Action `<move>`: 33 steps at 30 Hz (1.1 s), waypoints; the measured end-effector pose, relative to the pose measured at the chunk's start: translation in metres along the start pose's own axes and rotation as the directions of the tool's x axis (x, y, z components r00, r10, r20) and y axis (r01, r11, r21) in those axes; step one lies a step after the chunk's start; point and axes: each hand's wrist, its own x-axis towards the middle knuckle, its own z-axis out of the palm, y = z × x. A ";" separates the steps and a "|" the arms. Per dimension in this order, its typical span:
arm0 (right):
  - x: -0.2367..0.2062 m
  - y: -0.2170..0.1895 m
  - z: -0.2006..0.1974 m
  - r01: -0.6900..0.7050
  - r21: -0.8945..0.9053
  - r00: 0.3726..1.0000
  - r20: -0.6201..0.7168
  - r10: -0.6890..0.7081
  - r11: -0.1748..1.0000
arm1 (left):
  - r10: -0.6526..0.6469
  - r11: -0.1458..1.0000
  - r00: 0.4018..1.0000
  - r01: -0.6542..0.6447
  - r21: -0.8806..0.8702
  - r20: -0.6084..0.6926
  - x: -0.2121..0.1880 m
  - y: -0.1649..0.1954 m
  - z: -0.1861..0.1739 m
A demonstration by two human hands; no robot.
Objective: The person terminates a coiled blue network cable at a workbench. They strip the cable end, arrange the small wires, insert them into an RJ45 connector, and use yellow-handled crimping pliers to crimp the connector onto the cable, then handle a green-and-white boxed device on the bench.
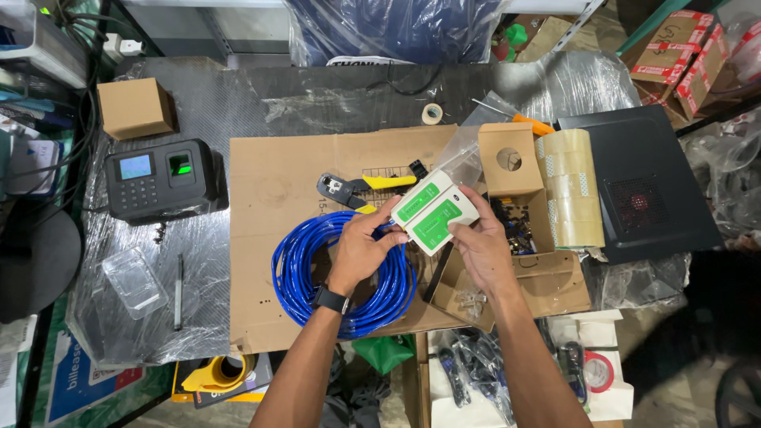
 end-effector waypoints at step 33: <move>-0.001 0.003 -0.002 0.003 -0.009 1.000 -0.016 -0.003 1.000 | 0.029 1.000 1.000 -0.029 -0.004 0.009 0.000 0.003 -0.001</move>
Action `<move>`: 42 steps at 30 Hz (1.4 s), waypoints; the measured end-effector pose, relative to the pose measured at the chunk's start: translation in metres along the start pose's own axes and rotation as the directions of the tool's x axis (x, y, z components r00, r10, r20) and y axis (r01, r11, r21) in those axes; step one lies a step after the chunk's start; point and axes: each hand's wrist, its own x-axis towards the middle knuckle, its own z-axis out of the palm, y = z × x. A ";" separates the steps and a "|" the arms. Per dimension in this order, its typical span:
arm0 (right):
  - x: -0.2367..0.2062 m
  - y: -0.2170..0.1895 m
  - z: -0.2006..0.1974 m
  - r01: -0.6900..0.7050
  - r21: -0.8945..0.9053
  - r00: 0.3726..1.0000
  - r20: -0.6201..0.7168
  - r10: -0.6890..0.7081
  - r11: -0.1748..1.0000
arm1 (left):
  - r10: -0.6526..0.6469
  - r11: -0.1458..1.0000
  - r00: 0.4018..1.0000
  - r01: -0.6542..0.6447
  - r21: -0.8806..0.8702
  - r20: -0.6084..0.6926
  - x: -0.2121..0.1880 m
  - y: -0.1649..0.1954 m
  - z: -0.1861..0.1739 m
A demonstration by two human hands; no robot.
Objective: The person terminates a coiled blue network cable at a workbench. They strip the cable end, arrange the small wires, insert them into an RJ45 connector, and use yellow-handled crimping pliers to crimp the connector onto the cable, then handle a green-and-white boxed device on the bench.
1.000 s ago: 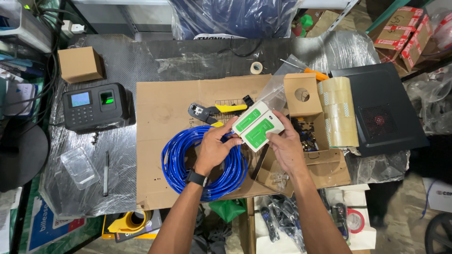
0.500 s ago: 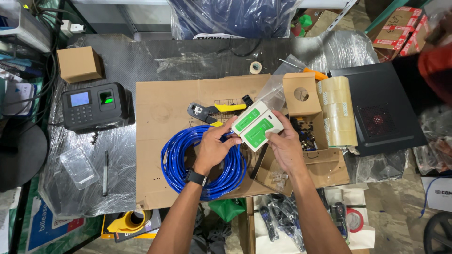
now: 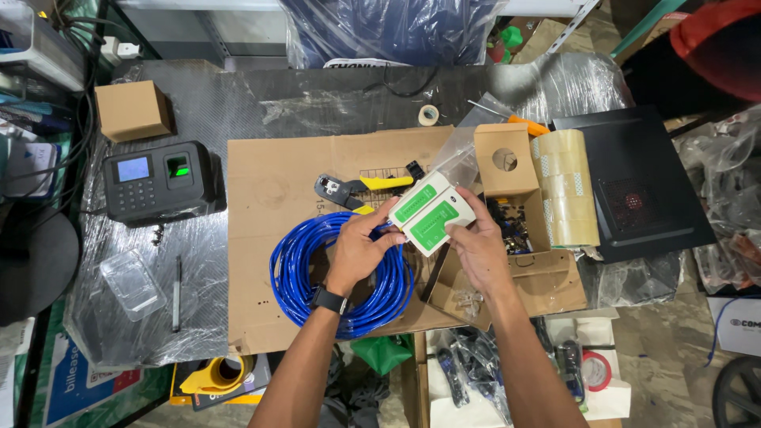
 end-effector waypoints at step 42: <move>0.000 0.003 0.002 0.000 -0.050 1.000 -0.031 -0.002 0.999 | -0.019 1.000 1.000 0.019 0.000 0.021 0.001 0.001 -0.001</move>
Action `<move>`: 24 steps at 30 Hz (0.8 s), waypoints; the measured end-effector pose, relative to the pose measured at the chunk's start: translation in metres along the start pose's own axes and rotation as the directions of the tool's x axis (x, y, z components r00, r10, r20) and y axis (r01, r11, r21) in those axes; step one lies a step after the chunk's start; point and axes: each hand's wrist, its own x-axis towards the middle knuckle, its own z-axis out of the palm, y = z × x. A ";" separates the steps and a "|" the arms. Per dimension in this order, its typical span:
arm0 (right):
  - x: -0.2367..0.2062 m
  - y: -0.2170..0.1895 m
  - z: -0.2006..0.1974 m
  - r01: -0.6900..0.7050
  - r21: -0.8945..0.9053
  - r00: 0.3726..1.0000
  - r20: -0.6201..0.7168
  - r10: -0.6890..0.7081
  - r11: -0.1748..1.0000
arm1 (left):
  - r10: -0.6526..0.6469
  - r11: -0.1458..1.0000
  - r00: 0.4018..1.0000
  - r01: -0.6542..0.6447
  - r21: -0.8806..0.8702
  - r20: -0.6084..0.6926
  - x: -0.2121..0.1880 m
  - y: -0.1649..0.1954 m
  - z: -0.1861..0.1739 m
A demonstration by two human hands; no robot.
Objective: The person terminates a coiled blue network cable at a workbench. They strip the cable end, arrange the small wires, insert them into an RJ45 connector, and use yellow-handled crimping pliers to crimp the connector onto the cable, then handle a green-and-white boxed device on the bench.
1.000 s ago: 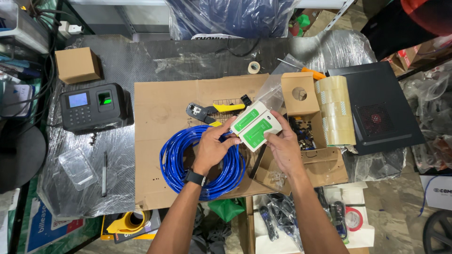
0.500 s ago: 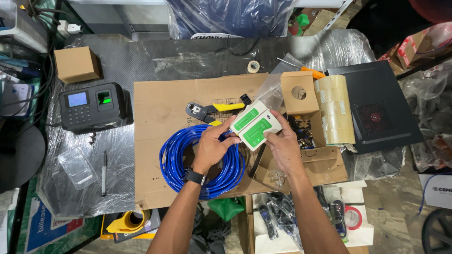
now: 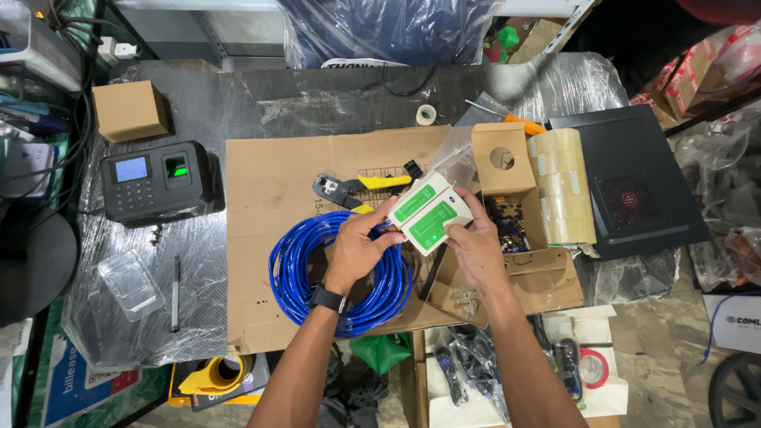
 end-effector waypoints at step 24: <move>-0.001 -0.005 -0.004 -0.026 0.044 0.999 0.022 0.025 0.999 | 0.007 1.000 1.000 -0.006 0.020 -0.009 0.000 -0.005 0.000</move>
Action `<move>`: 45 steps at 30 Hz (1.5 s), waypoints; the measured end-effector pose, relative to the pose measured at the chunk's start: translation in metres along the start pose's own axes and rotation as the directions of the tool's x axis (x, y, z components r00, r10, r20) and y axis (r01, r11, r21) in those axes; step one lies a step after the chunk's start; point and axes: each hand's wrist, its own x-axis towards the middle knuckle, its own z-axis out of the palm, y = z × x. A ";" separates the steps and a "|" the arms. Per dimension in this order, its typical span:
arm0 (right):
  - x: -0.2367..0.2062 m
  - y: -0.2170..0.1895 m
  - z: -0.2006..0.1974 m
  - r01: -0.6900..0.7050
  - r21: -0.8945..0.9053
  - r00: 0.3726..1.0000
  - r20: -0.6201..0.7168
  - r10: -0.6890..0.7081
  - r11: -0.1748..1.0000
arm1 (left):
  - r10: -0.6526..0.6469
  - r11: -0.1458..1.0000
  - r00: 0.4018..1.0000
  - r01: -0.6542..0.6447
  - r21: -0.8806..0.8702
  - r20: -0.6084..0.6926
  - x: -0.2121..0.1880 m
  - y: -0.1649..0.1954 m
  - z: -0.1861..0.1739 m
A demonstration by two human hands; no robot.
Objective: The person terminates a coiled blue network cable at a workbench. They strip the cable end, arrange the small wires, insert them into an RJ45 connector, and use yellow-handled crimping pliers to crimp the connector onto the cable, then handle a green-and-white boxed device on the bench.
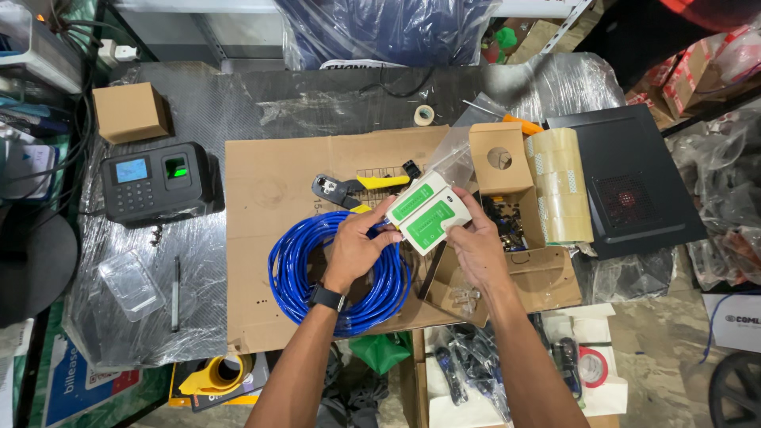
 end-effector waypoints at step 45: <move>0.001 0.006 0.004 0.020 -0.034 0.999 -0.034 -0.021 0.999 | -0.068 0.998 0.992 0.068 0.005 0.102 0.001 -0.011 -0.007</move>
